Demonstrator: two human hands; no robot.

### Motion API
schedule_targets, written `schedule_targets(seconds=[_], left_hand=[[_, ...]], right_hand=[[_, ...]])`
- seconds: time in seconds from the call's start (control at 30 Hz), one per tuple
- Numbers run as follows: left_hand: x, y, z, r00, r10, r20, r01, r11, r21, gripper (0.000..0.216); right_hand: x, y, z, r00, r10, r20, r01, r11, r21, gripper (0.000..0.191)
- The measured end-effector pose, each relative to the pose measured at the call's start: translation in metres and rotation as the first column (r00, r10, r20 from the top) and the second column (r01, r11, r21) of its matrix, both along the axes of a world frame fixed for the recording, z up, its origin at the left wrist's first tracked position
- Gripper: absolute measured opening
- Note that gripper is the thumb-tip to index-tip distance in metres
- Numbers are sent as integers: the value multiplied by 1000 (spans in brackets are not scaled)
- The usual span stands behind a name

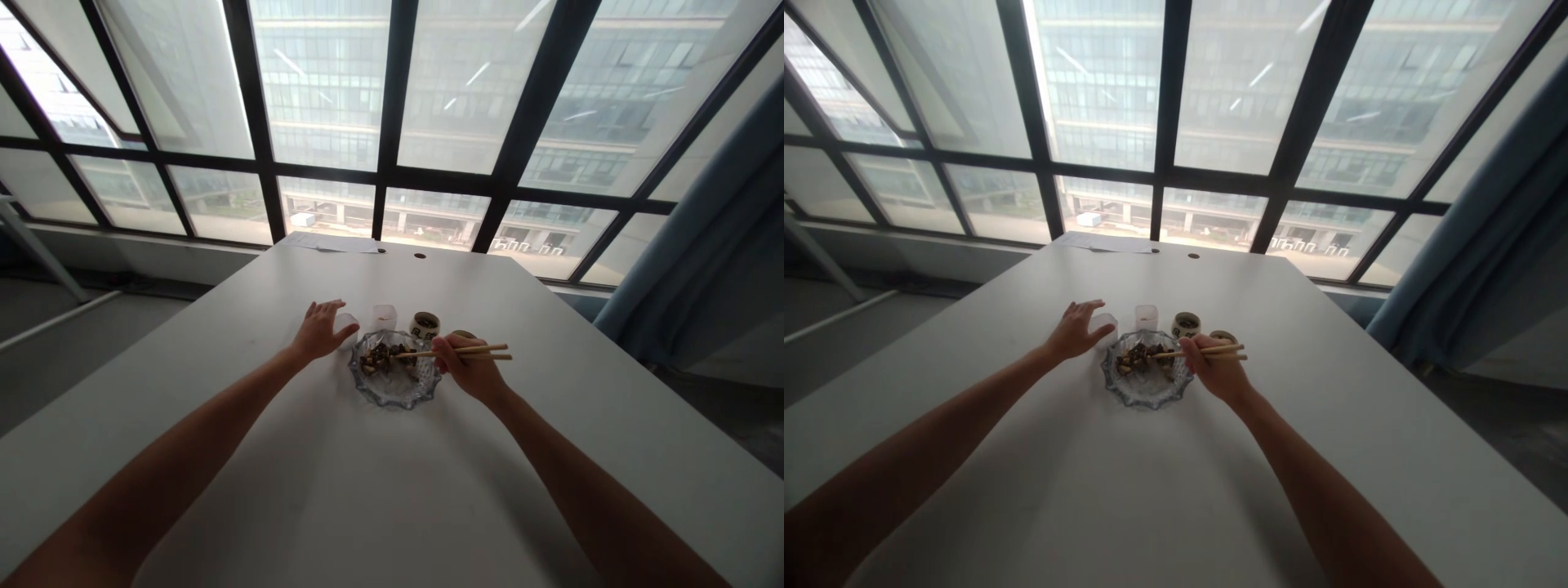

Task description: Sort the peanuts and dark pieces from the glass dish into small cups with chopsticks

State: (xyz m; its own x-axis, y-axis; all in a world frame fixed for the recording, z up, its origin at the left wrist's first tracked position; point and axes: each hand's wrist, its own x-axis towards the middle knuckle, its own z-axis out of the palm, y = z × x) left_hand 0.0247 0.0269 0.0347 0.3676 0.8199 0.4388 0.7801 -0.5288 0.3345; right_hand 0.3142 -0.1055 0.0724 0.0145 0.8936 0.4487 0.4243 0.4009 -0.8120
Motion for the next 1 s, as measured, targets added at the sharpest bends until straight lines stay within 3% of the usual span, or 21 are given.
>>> schedule_targets(seconds=[0.17,0.3,0.53,0.8,0.9,1.0], left_hand=[[-14,-7,-32,978,111,176,-97,992,-84,73],[-12,-9,-45,962,113,250,-68,981,-182,85],[-15,-11,-45,961,86,264,-28,976,-214,78],[-14,-13,-41,953,66,295,-1,977,-215,64],[-15,-17,-38,940,53,336,15,980,-196,58],[-17,-21,-36,929,33,368,28,987,-159,59]], right_hand=[[4,0,-17,986,-119,-119,133,984,115,49],[8,-4,-30,961,-187,-202,207,975,82,52],[-1,-5,-47,947,-217,-238,223,975,-4,49],[-11,-12,-41,918,-251,-306,264,965,0,50],[-11,-7,-45,860,-264,-438,264,963,-61,53],[-7,3,-52,746,-284,-603,206,959,-196,53]])
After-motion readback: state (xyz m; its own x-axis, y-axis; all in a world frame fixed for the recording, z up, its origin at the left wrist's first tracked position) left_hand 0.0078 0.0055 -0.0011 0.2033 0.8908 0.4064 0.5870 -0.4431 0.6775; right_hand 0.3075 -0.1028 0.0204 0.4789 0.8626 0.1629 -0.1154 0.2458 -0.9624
